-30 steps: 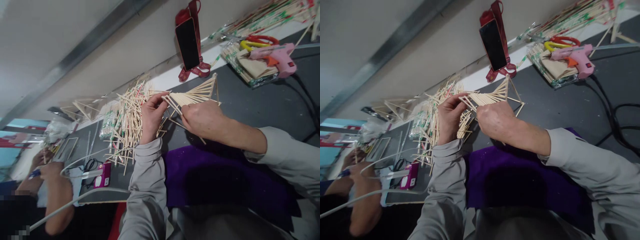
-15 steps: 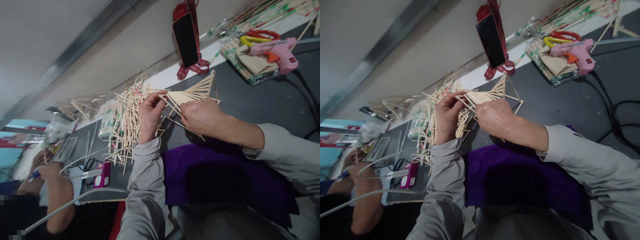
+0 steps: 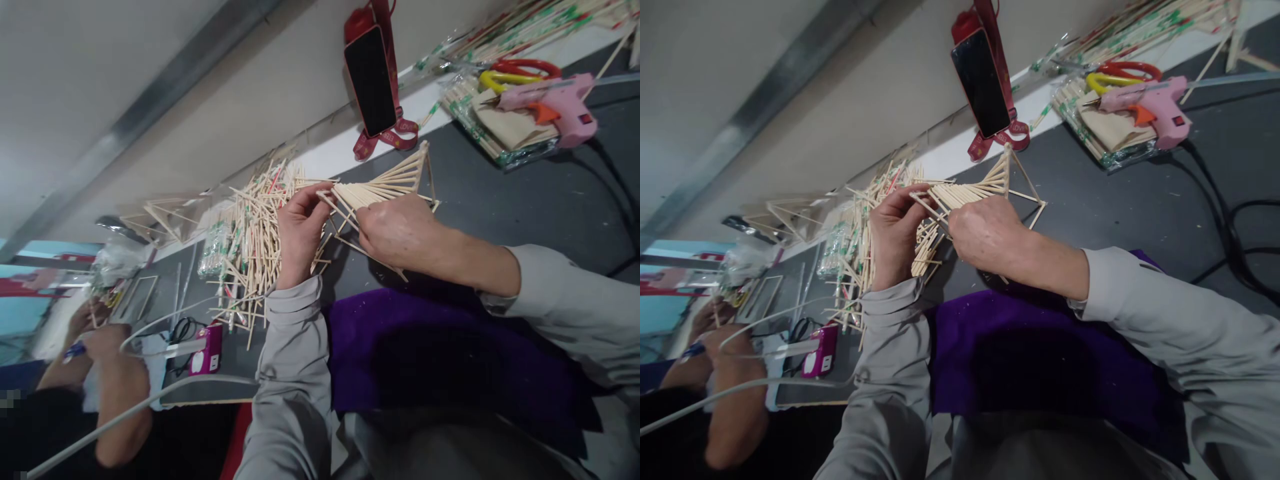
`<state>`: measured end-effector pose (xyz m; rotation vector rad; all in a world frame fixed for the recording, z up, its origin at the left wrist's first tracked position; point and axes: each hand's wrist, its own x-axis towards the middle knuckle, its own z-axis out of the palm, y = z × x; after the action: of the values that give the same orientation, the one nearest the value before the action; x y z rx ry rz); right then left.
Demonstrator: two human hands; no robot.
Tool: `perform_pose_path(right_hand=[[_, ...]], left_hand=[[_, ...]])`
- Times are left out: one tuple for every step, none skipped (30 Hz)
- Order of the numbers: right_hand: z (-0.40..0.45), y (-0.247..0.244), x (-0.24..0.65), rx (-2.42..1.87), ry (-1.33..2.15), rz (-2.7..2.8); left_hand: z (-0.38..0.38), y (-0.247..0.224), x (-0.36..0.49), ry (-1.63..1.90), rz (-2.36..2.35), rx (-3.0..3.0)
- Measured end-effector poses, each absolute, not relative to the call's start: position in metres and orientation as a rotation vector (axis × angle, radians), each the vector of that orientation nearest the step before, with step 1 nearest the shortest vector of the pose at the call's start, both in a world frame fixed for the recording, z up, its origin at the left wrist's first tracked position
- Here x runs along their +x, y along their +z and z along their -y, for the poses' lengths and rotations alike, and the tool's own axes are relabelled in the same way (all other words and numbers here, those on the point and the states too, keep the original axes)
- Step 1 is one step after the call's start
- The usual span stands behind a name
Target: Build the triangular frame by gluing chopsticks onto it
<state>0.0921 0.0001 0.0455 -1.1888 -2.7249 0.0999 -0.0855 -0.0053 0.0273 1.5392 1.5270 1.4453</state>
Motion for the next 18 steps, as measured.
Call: perform_pose_path(right_hand=[[-0.0007,0.0448,0.092,-1.186,0.093,2.722],[-0.0013,0.0441,0.0919,-1.182,0.088,2.722],[-0.0017,0.0436,0.0919,-1.181,0.086,2.724],[-0.002,0.0433,0.0919,-1.177,0.086,2.732],[-0.0022,0.0432,0.0919,-1.17,0.084,2.743],[-0.0023,0.0433,0.0918,-1.162,0.084,2.758],[-0.0023,0.0437,0.0917,-1.156,0.081,2.77],[-0.0023,0.0443,0.0916,-1.153,0.08,2.779],[-0.0024,0.045,0.0916,-1.15,0.081,2.786],[-0.0025,0.0457,0.0916,-1.151,0.08,2.788],[-0.0026,0.0464,0.0917,-1.157,0.082,2.787],[-0.0028,0.047,0.092,-1.163,0.084,2.785],[-0.0028,0.0475,0.0924,-1.169,0.086,2.783],[-0.0029,0.0479,0.0928,-1.173,0.088,2.782],[-0.0029,0.0481,0.0934,-1.175,0.09,2.781],[-0.0028,0.0482,0.0939,-1.17,0.091,2.782],[-0.0027,0.0481,0.0943,-1.161,0.089,2.78],[-0.0026,0.048,0.0945,-1.152,0.088,2.777]], left_hand=[[0.0053,0.0274,-0.0856,1.446,-1.529,1.54],[0.0052,0.0273,-0.0857,1.448,-1.53,1.539],[0.0052,0.0272,-0.0859,1.448,-1.528,1.537],[0.005,0.027,-0.0861,1.448,-1.526,1.536],[0.0049,0.0267,-0.0863,1.447,-1.523,1.537],[0.0047,0.0265,-0.0865,1.445,-1.52,1.539],[0.0046,0.0264,-0.0866,1.443,-1.52,1.539],[0.0044,0.0262,-0.0866,1.443,-1.523,1.537],[0.0042,0.0262,-0.0866,1.446,-1.528,1.532],[0.0041,0.0262,-0.0865,1.449,-1.533,1.525],[0.0039,0.0262,-0.0864,1.45,-1.538,1.518],[0.0039,0.0263,-0.0862,1.45,-1.542,1.511],[0.0038,0.0265,-0.086,1.448,-1.544,1.503],[0.0038,0.0267,-0.0858,1.447,-1.545,1.496],[0.0039,0.0269,-0.0856,1.442,-1.545,1.489],[0.004,0.0271,-0.0853,1.44,-1.546,1.485],[0.0041,0.0274,-0.0851,1.437,-1.549,1.484],[0.0042,0.0276,-0.0848,1.436,-1.554,1.487]])
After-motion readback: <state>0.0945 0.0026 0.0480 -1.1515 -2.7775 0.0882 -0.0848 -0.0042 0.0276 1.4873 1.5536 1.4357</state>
